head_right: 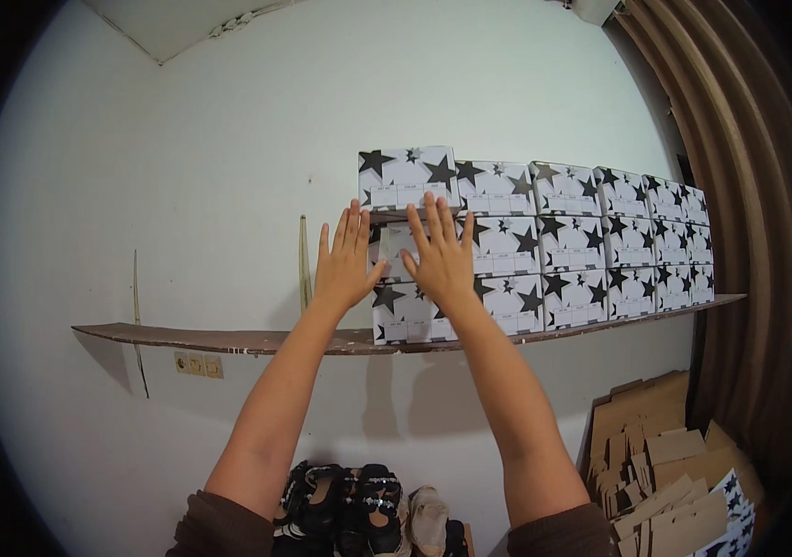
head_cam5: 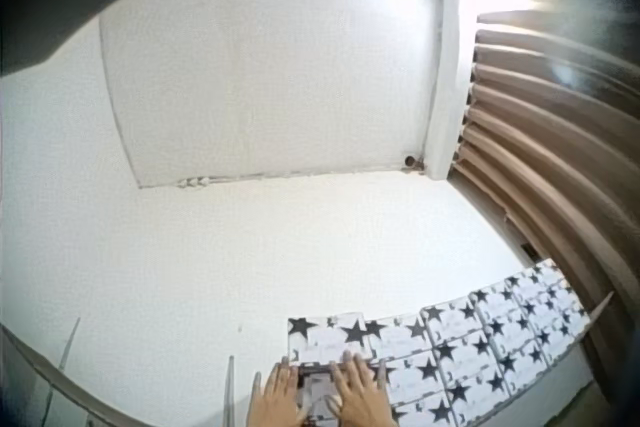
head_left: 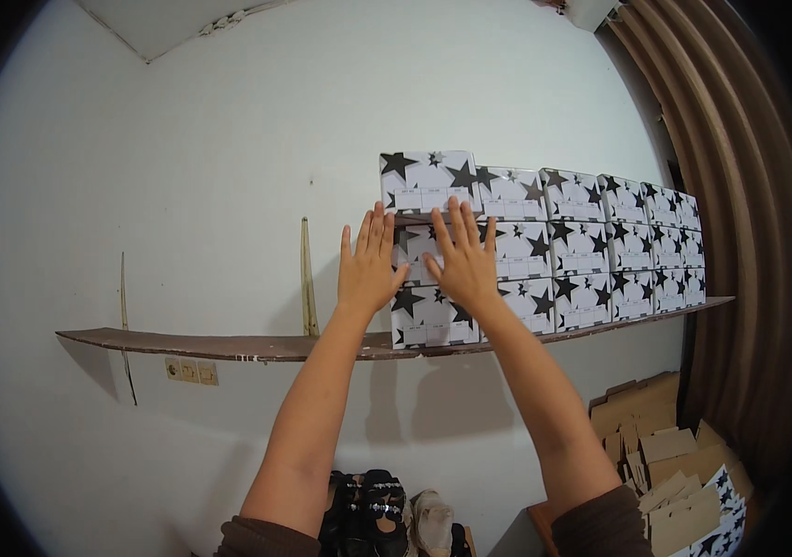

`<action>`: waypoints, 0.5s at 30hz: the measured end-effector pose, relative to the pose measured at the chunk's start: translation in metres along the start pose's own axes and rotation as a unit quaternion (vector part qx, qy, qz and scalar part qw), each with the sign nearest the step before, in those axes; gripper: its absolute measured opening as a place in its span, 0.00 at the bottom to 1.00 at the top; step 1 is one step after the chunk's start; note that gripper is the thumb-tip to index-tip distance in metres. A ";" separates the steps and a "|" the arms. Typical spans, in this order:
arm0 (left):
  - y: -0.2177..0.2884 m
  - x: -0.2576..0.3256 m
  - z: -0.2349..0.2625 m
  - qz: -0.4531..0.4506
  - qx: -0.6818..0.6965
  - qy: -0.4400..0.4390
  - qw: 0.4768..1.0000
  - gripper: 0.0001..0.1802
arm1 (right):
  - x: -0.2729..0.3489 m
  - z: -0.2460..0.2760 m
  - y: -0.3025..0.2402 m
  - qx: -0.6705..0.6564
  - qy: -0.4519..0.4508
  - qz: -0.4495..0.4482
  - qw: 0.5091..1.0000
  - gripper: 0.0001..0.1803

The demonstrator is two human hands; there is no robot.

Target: Assembling cardboard shoeboxes and placing them on a shelf.

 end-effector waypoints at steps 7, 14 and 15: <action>0.002 0.000 -0.015 0.042 0.037 0.008 0.998 0.45 | 0.006 -0.022 0.004 0.022 -0.039 -0.018 0.999 0.41; -0.004 -0.001 -0.031 0.063 0.029 -0.080 0.994 0.41 | 0.005 -0.038 0.013 0.007 -0.183 -0.003 0.983 0.39; -0.004 -0.001 -0.032 0.057 0.039 -0.090 0.994 0.40 | 0.004 -0.037 0.016 0.005 -0.201 -0.002 0.980 0.39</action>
Point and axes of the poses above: each hand's wrist, its own x-axis away from the middle knuckle, its own z-axis out of the back of the hand, y = z × x, the point moved 7 cm from there along -x, towards the middle knuckle, and after that the axes turned 3 degrees about -y, right-handed, at the moved point
